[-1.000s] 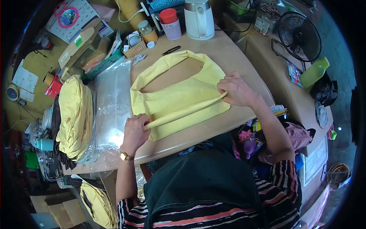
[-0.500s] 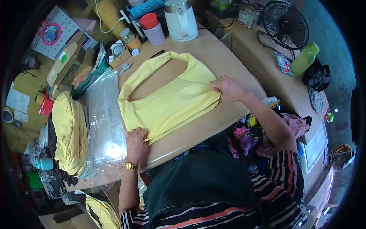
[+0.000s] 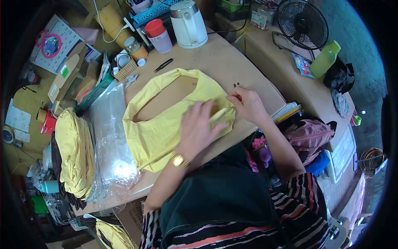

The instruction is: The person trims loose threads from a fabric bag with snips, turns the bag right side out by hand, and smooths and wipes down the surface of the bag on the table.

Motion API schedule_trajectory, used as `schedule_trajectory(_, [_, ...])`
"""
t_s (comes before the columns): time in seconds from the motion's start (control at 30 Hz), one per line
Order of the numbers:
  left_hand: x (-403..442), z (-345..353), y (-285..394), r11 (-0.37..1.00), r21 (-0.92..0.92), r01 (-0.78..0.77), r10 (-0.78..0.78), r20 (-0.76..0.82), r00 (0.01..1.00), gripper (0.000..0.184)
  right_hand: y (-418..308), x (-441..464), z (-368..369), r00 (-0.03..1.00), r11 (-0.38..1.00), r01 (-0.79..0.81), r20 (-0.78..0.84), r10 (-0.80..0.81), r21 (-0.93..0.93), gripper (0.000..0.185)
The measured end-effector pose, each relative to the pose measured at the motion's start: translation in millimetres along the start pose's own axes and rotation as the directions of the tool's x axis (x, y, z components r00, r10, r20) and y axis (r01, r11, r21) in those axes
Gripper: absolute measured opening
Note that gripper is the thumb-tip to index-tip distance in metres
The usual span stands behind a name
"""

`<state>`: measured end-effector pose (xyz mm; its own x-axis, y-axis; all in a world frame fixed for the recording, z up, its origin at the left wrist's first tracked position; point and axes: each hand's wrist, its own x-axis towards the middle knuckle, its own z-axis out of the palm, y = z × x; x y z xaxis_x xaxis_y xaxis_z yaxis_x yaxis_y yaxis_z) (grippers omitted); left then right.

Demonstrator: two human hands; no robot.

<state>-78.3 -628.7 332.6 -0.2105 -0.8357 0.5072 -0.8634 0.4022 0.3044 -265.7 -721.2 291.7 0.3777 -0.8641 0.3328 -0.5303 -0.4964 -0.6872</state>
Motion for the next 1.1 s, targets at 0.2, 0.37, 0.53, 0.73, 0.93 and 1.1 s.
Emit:
schedule_trajectory(0.2, [19.9,38.3,-15.7,0.997,-0.053,0.063,-0.062,0.033,0.998,0.021,10.1,-59.1,5.0,0.986,0.988,-0.15,0.062,0.152,-0.039,0.026])
schedule_trajectory(0.37, [24.2,26.9,-15.3,0.999,-0.029,0.032,-0.031,0.013,0.999,0.017,0.7,-63.6,27.4,0.966,0.954,-0.26,0.057,0.254,0.151,0.032])
schedule_trajectory(0.53, [21.8,37.7,-42.2,0.998,-0.001,-0.069,0.069,-0.051,0.996,0.021,4.1,-68.4,29.2,0.891,0.744,-0.454,0.24,0.385,0.491,0.029])
schedule_trajectory(0.73, [13.8,21.3,-18.1,0.991,0.002,-0.132,0.131,0.105,0.986,0.023,-25.3,-31.4,-1.0,0.978,0.988,0.05,-0.192,-0.077,-0.144,0.022])
schedule_trajectory(0.93, [-51.8,-47.3,-34.9,0.955,0.289,0.071,-0.178,0.362,0.915,0.014,-9.2,-1.5,-3.4,0.779,0.755,0.607,0.375,-0.503,-0.249,0.02])
schedule_trajectory(1.1, [-126.1,-90.2,-85.9,0.862,0.436,0.259,-0.425,0.343,0.838,0.011,7.8,-4.1,-1.0,0.749,0.745,0.626,0.443,-0.492,-0.231,0.019])
